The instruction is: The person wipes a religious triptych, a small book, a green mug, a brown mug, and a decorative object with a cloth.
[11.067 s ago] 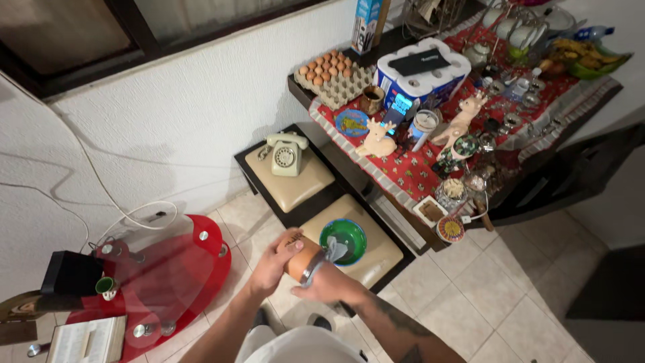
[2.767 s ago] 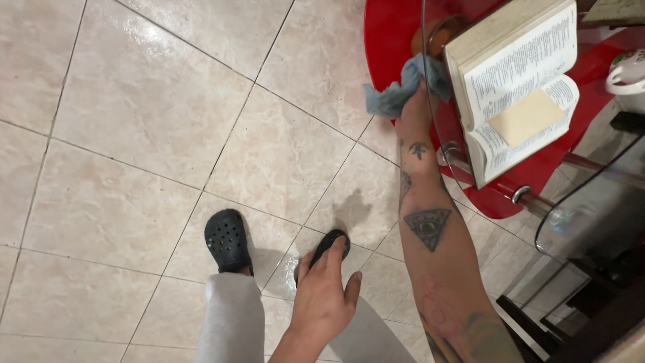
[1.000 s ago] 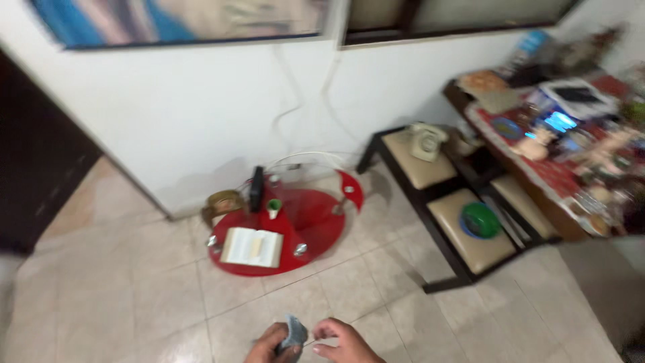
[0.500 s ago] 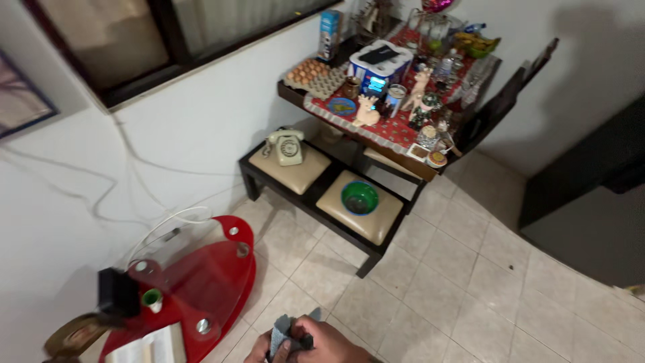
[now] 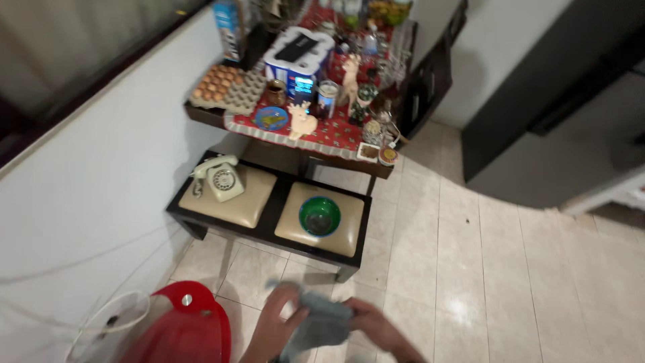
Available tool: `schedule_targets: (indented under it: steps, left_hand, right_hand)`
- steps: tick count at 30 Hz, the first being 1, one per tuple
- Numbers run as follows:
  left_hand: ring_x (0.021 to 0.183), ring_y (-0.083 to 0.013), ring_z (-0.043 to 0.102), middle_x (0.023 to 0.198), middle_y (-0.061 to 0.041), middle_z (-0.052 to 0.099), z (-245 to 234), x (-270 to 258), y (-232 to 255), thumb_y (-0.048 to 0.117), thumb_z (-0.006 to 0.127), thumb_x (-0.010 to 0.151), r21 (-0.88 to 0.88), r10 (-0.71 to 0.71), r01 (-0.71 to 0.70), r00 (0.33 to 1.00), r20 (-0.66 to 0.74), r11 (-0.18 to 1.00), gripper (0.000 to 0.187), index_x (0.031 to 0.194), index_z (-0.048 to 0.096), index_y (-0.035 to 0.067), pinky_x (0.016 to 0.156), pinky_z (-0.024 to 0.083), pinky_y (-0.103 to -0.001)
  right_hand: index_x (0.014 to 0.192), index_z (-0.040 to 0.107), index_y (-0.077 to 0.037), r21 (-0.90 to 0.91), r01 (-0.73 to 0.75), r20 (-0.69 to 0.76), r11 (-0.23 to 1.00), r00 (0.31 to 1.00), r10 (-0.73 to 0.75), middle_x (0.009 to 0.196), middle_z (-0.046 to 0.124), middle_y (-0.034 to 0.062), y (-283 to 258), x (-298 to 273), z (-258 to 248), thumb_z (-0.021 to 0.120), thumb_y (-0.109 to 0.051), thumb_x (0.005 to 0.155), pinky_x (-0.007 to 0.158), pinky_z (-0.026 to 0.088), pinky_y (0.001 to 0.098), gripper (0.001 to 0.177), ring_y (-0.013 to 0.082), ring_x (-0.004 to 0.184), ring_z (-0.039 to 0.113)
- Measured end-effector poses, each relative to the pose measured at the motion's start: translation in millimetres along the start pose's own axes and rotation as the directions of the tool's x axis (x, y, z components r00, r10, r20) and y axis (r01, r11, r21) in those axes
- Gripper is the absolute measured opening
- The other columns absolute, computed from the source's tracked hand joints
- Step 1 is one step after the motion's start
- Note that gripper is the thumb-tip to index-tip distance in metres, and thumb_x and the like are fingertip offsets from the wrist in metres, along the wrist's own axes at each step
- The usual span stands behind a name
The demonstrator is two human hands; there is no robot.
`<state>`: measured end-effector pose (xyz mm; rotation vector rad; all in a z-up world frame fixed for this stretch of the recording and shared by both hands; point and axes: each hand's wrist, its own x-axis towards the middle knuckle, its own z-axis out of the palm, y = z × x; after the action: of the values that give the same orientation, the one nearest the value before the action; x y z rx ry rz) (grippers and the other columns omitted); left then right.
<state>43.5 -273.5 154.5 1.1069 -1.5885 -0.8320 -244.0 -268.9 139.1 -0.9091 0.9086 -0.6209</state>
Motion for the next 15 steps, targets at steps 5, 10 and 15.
schedule_targets:
  steps: [5,10,15]
  left_hand:
    - [0.101,-0.0266,0.066,0.104,-0.01,0.067,48.4,154.3,64.4,0.019,0.078,0.086,-0.115,-0.047,0.127,0.844,0.534,0.985,0.026,0.104,0.064,0.008,0.091,0.054,-0.039]
    - [0.109,-0.0302,0.065,0.114,-0.013,0.068,156.2,269.2,62.3,0.021,0.078,0.088,-0.129,0.147,-0.087,0.795,0.589,0.988,0.031,0.114,0.065,0.008,0.095,0.052,-0.041]
    - [0.108,-0.025,0.068,0.117,-0.009,0.069,263.6,407.9,-67.8,0.02,0.077,0.084,-0.05,-0.042,0.075,0.881,0.472,0.996,0.051,0.129,0.057,0.01,0.09,0.057,-0.039]
  right_hand:
    - [0.126,0.062,0.003,0.209,0.051,-0.065,0.977,0.997,-0.038,0.114,0.071,0.0113,-5.8,22.7,-69.9,0.062,-0.008,0.094,0.091,0.055,0.0349,0.034,0.0187,0.104,0.067]
    - [0.134,0.056,-0.001,0.044,0.093,-0.121,0.995,0.989,-0.087,0.127,0.07,0.0112,-2.1,55.9,-193.0,0.072,-0.005,0.082,0.1,0.058,0.0406,0.054,0.0231,0.116,0.07]
    - [0.136,0.057,0.004,-0.028,0.344,-0.515,0.939,0.8,-0.308,0.132,0.068,0.0166,8.8,88.0,-341.2,0.072,-0.011,0.088,0.098,0.056,0.0419,0.053,0.0268,0.119,0.067]
